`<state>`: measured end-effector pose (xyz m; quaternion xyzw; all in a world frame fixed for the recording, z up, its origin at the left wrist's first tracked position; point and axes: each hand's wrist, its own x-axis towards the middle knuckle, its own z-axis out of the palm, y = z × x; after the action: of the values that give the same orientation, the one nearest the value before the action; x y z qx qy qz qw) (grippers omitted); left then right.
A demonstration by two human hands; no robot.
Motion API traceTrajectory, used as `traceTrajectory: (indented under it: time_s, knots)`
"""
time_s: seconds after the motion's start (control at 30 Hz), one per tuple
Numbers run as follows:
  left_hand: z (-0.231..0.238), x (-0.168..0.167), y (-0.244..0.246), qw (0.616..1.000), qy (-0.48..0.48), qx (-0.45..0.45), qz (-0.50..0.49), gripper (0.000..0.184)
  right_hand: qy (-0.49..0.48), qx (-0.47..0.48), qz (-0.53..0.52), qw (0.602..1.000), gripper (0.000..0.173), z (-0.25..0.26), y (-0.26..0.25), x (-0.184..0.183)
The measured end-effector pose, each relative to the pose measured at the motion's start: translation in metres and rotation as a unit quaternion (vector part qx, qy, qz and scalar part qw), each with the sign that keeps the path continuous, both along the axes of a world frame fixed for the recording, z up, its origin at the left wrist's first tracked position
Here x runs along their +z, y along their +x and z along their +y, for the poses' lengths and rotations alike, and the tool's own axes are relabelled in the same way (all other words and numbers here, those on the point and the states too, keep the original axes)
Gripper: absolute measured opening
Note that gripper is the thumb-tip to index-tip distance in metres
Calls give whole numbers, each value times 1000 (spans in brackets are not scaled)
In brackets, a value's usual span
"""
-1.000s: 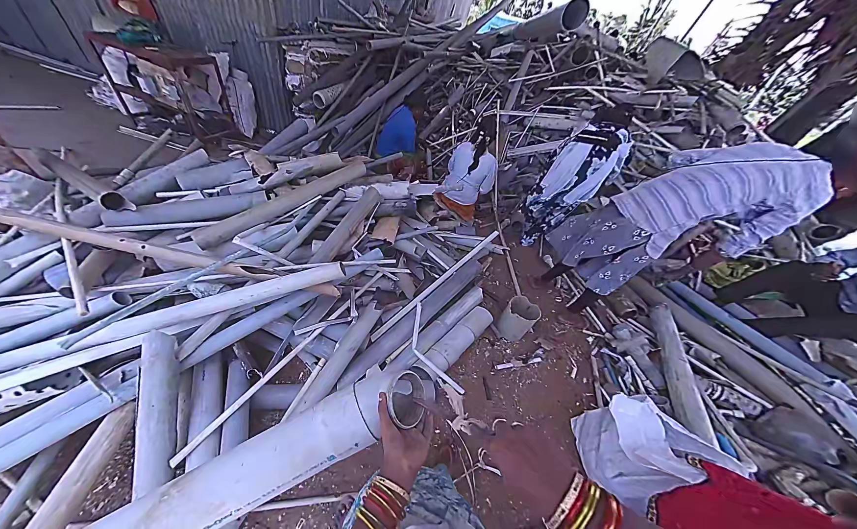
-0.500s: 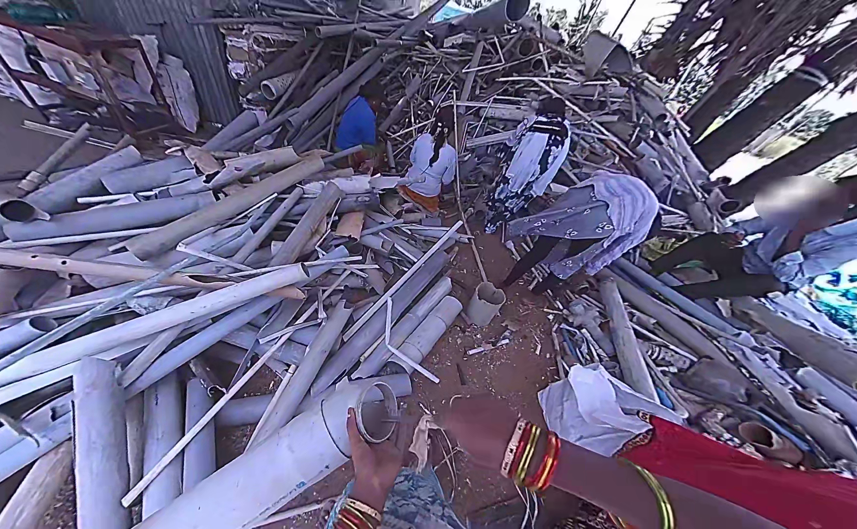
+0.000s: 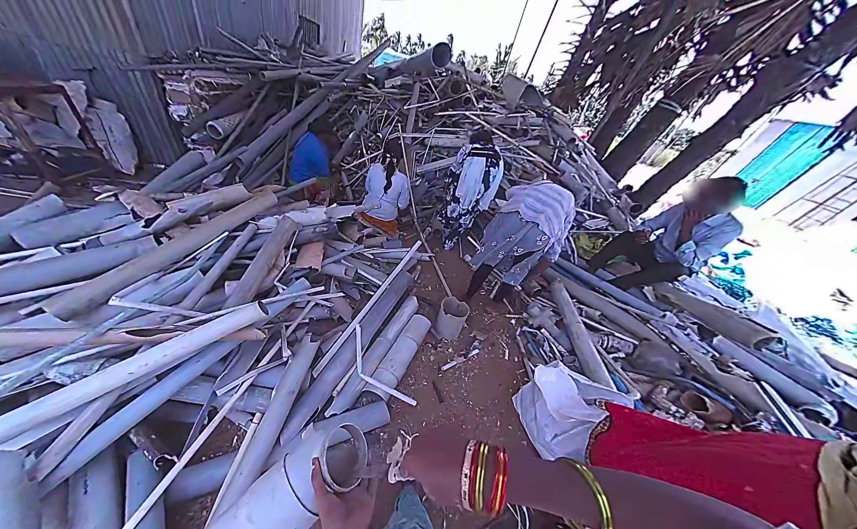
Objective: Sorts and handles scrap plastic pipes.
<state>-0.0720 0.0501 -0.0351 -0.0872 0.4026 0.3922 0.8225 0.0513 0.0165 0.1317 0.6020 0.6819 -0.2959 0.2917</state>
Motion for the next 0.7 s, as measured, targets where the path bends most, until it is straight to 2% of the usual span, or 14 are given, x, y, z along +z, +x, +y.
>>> traceTrajectory:
  time_s: [0.07,0.17,0.23,0.33,0.47,0.7]
  knots:
    - [-1,1,-1,1000,10,-3,-6,70,8,-6,-5,1000,29,-1,3,-6]
    - [-1,6,-2,1000,16,-9,-3,69,-12,-15,5,1000,29,-1,-7,13]
    - [-1,7,-2,1000,20,-10,8,68,-12,-13,12,1000,36,-1,-2,5]
    - [-1,7,-2,1000,16,2,1,68,-3,-28,-8,1000,31,-2,4,-10]
    - [0,2,-1,1000,9,7,5,68,-15,-35,14,999,34,-4,-4,11]
    - [3,2,0,1000,-10,13,2,68,-10,-55,19,998,36,-9,-9,23]
